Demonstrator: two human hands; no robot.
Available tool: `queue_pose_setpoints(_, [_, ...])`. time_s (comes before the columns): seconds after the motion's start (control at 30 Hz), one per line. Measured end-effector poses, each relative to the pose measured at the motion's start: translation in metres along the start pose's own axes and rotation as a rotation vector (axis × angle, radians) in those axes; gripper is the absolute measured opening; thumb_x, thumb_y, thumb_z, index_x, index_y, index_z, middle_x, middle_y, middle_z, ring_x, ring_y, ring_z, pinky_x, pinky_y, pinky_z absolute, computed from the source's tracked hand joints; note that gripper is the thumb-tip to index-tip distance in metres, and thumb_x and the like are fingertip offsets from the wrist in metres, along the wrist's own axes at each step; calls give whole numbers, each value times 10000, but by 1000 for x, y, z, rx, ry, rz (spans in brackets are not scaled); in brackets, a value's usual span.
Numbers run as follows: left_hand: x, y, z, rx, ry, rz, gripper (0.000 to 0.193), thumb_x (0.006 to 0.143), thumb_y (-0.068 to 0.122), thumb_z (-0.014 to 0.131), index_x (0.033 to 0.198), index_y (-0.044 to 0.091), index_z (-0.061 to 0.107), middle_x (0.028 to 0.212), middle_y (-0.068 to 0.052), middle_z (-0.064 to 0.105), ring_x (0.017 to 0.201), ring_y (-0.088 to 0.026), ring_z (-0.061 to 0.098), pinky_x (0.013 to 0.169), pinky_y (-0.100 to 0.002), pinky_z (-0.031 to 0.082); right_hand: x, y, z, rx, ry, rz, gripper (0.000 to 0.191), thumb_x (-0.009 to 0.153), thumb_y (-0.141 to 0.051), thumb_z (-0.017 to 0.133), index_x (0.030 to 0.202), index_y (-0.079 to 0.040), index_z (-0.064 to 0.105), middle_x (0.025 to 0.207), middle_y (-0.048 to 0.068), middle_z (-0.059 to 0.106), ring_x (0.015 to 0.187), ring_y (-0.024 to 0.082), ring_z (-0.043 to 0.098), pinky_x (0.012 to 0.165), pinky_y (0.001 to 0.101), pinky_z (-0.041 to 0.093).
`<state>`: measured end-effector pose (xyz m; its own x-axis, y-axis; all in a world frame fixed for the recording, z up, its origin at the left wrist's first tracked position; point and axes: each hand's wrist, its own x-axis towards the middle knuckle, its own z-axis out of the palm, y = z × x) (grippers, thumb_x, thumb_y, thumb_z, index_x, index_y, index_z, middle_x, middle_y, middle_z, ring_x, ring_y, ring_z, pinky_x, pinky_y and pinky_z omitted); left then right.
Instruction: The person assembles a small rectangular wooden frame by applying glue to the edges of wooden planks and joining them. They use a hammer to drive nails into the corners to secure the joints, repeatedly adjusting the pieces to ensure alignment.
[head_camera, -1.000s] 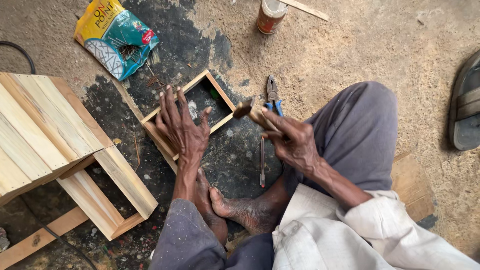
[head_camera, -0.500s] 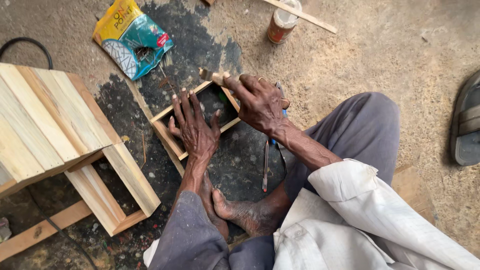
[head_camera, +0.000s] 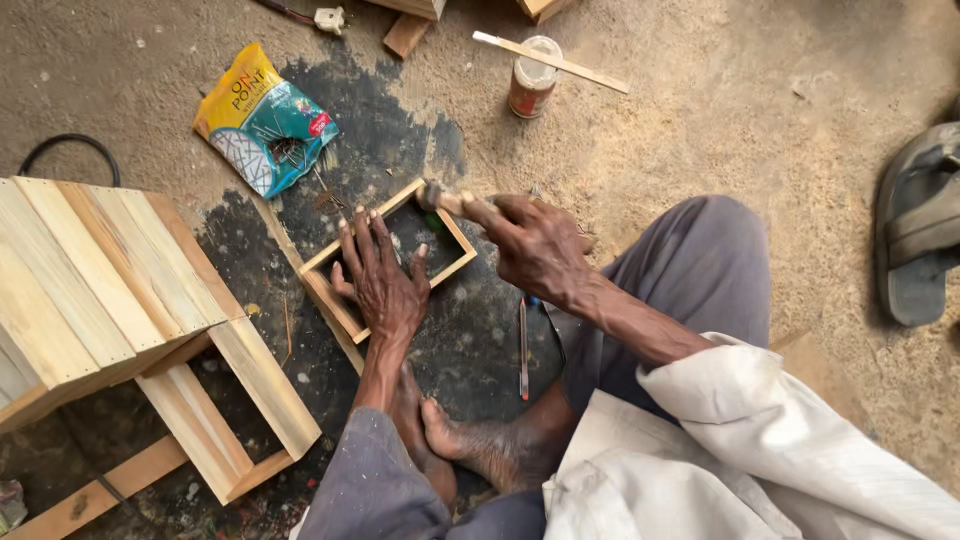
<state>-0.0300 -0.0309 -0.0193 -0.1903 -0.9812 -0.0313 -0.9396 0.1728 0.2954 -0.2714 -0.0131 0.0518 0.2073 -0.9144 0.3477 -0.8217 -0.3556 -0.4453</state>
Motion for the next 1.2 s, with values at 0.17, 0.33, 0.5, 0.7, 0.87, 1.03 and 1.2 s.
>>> queue_pose_setpoints(0.17, [-2, -7, 8, 62, 74, 74, 744, 1121, 467, 483, 1683, 52, 226, 1751, -150, 164, 1607, -384, 102, 1179, -661, 174, -52, -7, -11, -18, -216, 80, 637, 716, -28, 743, 1331, -162, 648, 954, 129, 669, 778, 282, 648, 626, 427, 529])
queue_pose_setpoints(0.33, [1, -10, 10, 38, 71, 45, 763, 1063, 464, 497, 1653, 66, 221, 1721, -149, 152, 1583, -374, 97, 1134, -664, 167, -61, 2, 9, -36, -3, -13, 756, 655, -32, 708, 1383, -195, 586, 1064, 151, 671, 861, 289, 659, 705, 420, 555])
queue_pose_setpoints(0.5, [4, -9, 8, 62, 64, 48, 759, 1064, 481, 471, 1651, 68, 223, 1730, -138, 136, 1586, -369, 88, 1128, -668, 152, -62, -4, 6, -75, -96, 4, 756, 568, -55, 735, 1315, -161, 681, 950, 152, 702, 711, 279, 639, 606, 444, 544])
queue_pose_setpoints(0.7, [-14, -49, -4, -47, 221, -81, 728, 1027, 489, 507, 1609, 100, 307, 1692, -161, 255, 1512, -317, 392, 1139, -596, 302, -58, 11, -13, 486, -283, 476, 489, 858, -241, 808, 1320, -121, 701, 948, 106, 773, 602, 93, 658, 545, 304, 529])
queue_pose_setpoints(0.87, [-68, -104, -13, -610, 326, -451, 567, 1014, 301, 629, 1506, 44, 514, 1428, -210, 613, 1202, -295, 691, 935, -471, 599, -59, 20, 5, 381, -968, 575, 389, 896, -253, 759, 1279, -191, 726, 978, 83, 811, 652, 183, 656, 532, 336, 497])
queue_pose_setpoints(1.03, [-93, -92, -10, -762, 181, -632, 578, 916, 153, 729, 1445, 5, 546, 1245, -194, 712, 1064, -286, 733, 862, -398, 645, -69, 13, 47, 414, -941, 450, 371, 828, -109, 704, 1192, -145, 768, 1088, 58, 772, 736, 166, 722, 545, 348, 597])
queue_pose_setpoints(1.2, [-102, -68, -4, -798, 227, -492, 758, 789, 73, 834, 1437, -76, 469, 1414, -251, 503, 1150, -319, 669, 863, -358, 605, -77, 18, 61, 9, -988, 302, 323, 909, -349, 743, 1018, -45, 762, 908, 110, 777, 764, 232, 711, 647, 370, 569])
